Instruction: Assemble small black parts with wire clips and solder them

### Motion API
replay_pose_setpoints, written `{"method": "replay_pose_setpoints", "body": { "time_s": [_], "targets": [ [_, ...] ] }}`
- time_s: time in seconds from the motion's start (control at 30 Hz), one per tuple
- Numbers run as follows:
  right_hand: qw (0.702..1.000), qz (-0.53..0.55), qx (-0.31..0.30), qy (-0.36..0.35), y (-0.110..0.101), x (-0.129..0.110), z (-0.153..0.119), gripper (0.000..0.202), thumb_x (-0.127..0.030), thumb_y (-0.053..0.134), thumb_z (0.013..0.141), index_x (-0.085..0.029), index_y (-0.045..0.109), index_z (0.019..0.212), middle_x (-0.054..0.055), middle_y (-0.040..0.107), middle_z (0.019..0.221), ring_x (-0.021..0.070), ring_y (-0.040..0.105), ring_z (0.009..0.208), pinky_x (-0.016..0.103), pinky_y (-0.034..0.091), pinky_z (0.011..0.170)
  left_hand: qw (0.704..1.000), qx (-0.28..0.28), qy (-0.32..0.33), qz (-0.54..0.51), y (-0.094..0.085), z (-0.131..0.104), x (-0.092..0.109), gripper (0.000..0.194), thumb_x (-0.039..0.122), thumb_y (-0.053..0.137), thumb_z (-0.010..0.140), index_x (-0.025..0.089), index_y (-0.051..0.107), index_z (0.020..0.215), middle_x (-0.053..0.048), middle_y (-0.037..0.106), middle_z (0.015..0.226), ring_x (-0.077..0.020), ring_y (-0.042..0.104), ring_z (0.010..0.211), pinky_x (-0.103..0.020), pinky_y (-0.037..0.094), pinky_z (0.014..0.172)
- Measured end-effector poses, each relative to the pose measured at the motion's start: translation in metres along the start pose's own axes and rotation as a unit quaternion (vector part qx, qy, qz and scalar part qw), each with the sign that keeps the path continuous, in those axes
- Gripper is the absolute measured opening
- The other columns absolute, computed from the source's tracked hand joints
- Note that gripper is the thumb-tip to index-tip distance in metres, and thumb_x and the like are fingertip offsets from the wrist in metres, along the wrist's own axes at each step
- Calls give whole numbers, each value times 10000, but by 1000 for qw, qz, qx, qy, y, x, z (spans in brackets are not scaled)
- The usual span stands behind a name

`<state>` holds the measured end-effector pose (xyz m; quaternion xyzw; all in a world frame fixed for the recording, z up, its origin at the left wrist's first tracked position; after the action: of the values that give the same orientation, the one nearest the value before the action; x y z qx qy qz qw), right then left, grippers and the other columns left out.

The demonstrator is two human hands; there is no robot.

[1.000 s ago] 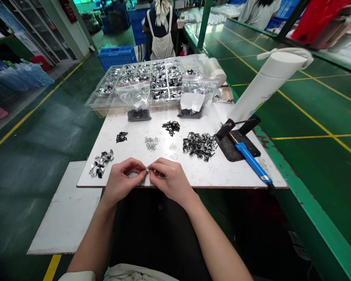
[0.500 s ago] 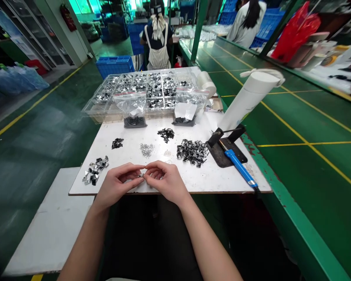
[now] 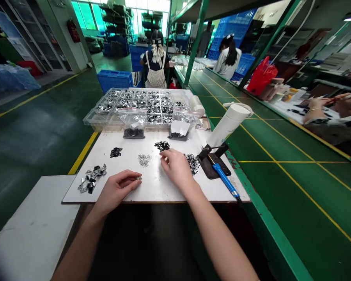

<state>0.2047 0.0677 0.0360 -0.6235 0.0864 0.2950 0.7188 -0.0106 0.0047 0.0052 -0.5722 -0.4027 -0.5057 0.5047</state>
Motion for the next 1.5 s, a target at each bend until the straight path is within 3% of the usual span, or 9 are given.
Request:
{"method": "replay_pose_setpoints", "body": {
  "time_s": [0.1, 0.47, 0.73, 0.9, 1.17, 1.3, 1.37, 1.43, 1.5],
  "targets": [
    [990, -129, -59, -10, -6, 12, 27, 237, -115, 558, 896, -158, 762, 1009, 125, 717, 1036, 218, 669, 893, 292, 466, 776, 1000, 6, -23, -10, -1, 0, -2, 227, 334, 743, 817, 176, 751, 980, -67, 752, 970, -223, 715, 933, -332, 594, 877],
    [964, -206, -149, -82, 5, 24, 56, 251, -122, 521, 910, -148, 768, 947, 123, 737, 978, 215, 670, 909, 262, 440, 777, 1000, -14, -1, 25, 0, 0, -1, 191, 351, 697, 844, 194, 739, 944, -75, 763, 954, -238, 731, 885, -332, 603, 818],
    [942, -256, -181, -119, -6, 12, 65, 200, -157, 563, 851, -125, 723, 968, 147, 740, 1022, 237, 681, 886, 280, 447, 725, 999, -12, -15, 36, 0, 2, -3, 249, 440, 725, 808, 208, 734, 898, -72, 764, 908, -252, 747, 852, -290, 600, 773],
    [952, -237, -157, -115, -6, 9, 64, 216, -158, 560, 826, -101, 721, 959, 162, 746, 935, 254, 684, 832, 292, 436, 679, 998, -23, -48, 30, 0, 1, -3, 303, 496, 745, 776, 220, 743, 899, -83, 779, 959, -282, 752, 932, -298, 596, 807],
    [987, -48, -111, -103, -10, 5, 74, 176, -37, 621, 776, -127, 765, 819, 98, 763, 804, 206, 692, 769, 271, 458, 717, 998, 16, -64, -9, 1, 7, 10, 296, 432, 800, 742, 182, 758, 895, -92, 795, 931, -268, 751, 935, -322, 594, 859],
    [988, 108, -65, -84, -15, -9, 49, 164, -182, 632, 870, -141, 779, 929, 59, 754, 769, 168, 693, 708, 256, 506, 671, 997, 61, -32, -36, 4, 16, 17, 266, 372, 834, 725, 171, 747, 876, -84, 795, 909, -246, 759, 897, -302, 591, 830],
    [961, 271, -42, -46, -9, -17, 27, 169, -276, 694, 843, -151, 786, 908, 50, 745, 743, 168, 683, 672, 269, 530, 635, 994, 69, -29, -75, 7, 19, 15, 269, 359, 828, 742, 163, 740, 904, -81, 794, 860, -242, 766, 873, -301, 592, 805],
    [902, 432, -24, 5, 5, -23, 5, 176, -326, 785, 753, -174, 797, 841, 41, 744, 743, 166, 664, 648, 285, 541, 619, 991, 61, -31, -111, 11, 18, 11, 299, 365, 812, 768, 150, 736, 960, -85, 792, 833, -242, 771, 854, -311, 595, 789],
    [858, 512, -4, 46, 20, -26, -12, 179, -332, 818, 712, -191, 808, 823, 48, 759, 800, 164, 661, 674, 294, 547, 636, 989, 64, -29, -132, 13, 16, 7, 318, 369, 812, 771, 141, 732, 978, -91, 793, 849, -240, 773, 839, -318, 599, 786]
  ]
}}
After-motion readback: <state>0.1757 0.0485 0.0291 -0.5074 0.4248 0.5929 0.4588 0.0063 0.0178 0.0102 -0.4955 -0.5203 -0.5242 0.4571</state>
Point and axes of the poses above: each hand's wrist, its own z-axis towards the middle knuckle, its own y-axis out of the palm, x = y × z, the point moved 1 cm from there along z, towards the middle knuckle
